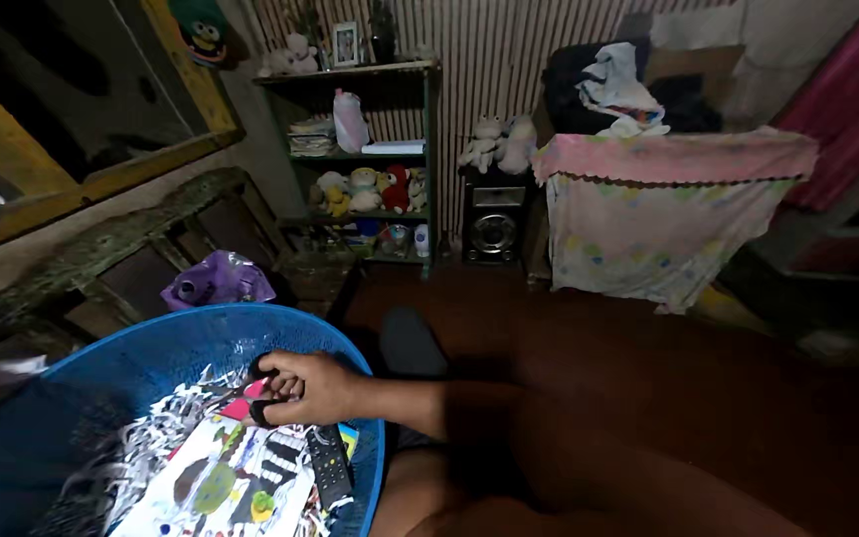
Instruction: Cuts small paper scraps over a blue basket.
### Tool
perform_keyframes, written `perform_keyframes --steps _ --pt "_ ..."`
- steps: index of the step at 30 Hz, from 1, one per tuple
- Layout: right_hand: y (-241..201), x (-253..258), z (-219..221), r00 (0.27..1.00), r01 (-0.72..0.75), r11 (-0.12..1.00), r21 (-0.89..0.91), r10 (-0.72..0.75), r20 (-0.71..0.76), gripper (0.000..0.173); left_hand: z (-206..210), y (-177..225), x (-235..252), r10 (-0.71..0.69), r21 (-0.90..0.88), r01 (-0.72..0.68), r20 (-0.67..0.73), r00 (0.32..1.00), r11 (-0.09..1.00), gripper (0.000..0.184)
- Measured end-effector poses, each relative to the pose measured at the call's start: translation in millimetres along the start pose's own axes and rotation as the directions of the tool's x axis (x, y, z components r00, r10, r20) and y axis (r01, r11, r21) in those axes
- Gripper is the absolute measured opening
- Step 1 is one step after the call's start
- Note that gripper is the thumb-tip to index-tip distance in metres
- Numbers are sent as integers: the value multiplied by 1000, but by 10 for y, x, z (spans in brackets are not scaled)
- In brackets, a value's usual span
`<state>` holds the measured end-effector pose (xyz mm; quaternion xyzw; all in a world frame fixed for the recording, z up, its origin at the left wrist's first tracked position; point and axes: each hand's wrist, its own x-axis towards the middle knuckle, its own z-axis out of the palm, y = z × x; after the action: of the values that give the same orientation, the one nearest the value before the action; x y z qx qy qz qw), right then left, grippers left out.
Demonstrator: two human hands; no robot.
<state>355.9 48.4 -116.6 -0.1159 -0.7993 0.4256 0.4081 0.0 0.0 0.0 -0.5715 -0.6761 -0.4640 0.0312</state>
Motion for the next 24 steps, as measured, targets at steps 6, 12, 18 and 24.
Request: perform_keyframes --steps 6,12,18,24 --pt "148 -145 178 997 -42 995 88 36 66 42 182 1177 78 141 387 -273 337 931 880 21" --pt "183 -171 224 998 -34 991 129 28 51 46 728 1036 387 321 558 -540 445 836 630 11" --pt "112 -160 138 1000 -18 988 154 18 2 46 1091 854 454 356 414 -488 356 864 769 17" --pt "239 -180 -50 997 11 1000 -28 -13 -70 23 1019 1008 -157 196 -160 -136 468 862 978 22"
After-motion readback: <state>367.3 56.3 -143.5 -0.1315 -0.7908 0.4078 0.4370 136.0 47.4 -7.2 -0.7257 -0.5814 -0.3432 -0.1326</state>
